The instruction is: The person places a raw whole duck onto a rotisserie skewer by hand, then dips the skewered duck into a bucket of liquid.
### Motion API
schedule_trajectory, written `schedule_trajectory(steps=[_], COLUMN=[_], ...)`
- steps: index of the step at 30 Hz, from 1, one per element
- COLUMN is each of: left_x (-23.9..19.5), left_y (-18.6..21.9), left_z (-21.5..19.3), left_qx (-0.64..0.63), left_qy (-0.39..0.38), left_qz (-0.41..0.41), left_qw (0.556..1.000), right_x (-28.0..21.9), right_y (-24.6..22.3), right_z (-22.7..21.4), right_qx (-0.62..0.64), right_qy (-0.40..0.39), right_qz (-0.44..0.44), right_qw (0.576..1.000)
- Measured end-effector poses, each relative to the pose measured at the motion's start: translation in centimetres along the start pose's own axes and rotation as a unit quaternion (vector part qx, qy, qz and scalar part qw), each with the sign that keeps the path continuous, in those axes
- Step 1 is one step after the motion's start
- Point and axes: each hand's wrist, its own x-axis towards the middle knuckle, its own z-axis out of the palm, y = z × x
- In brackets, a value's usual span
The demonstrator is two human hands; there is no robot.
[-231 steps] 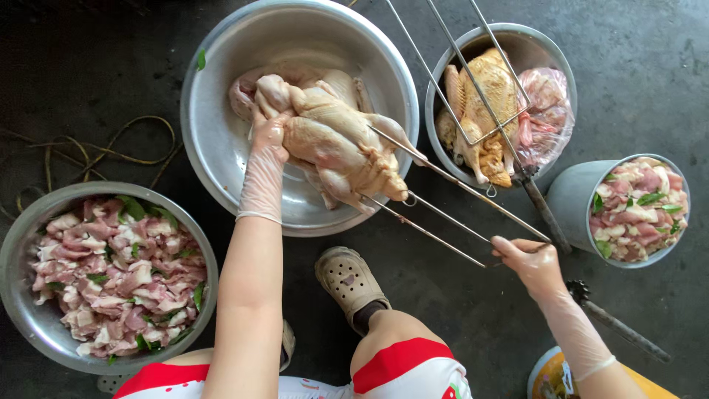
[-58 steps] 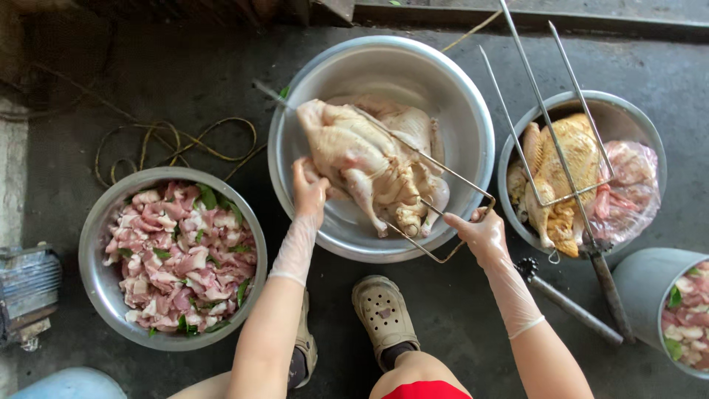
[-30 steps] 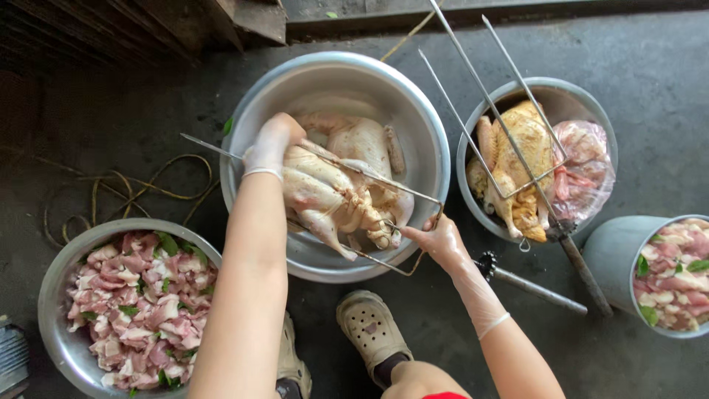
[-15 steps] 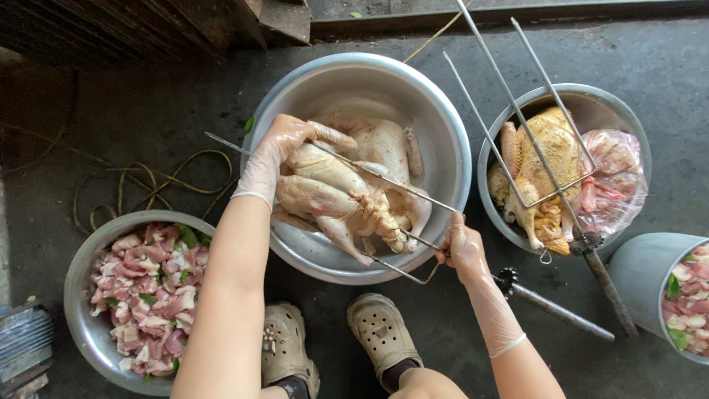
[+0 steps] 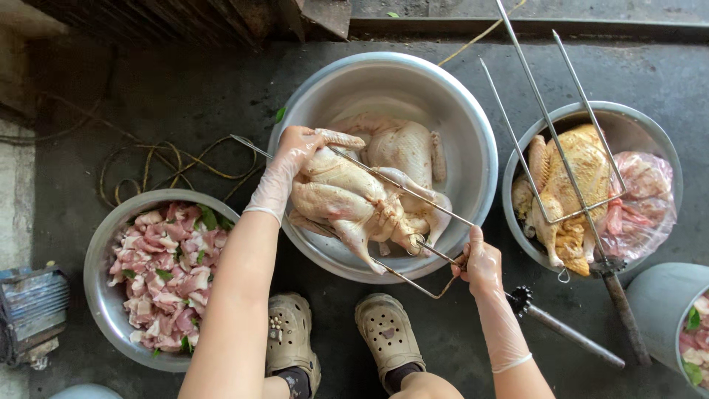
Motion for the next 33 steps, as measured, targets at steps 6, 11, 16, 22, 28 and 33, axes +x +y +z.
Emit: schedule_trajectory(steps=[6, 11, 16, 22, 28, 33], left_x=[-2.5, -4.3, -4.8, -6.7, -5.4, -4.4], left_y=[0.6, 2.6, 0.6, 1.9, 2.0, 0.7], left_z=[-0.8, -1.2, 0.4, 0.2, 1.0, 2.9], left_qx=[-0.022, 0.001, 0.100, 0.248, 0.162, 0.101], left_qy=[-0.010, -0.009, 0.016, -0.020, -0.010, 0.068], left_qz=[0.033, -0.121, 0.130, 0.125, 0.128, 0.165], left_qw=[0.999, 0.993, 0.986, 0.960, 0.978, 0.979], right_x=[-0.2, -0.7, 0.0, 1.0, 1.9, 2.1], right_y=[-0.1, -0.5, -0.4, -0.7, -4.1, -7.0], right_z=[0.3, 0.3, 0.4, 0.7, 0.6, 1.4], right_qx=[-0.014, -0.028, -0.012, 0.014, -0.149, -0.244], right_qy=[0.008, 0.022, 0.005, -0.009, 0.057, 0.089], right_qz=[0.026, 0.042, 0.036, -0.003, -0.088, -0.078], right_qw=[1.000, 0.998, 0.999, 1.000, 0.983, 0.963])
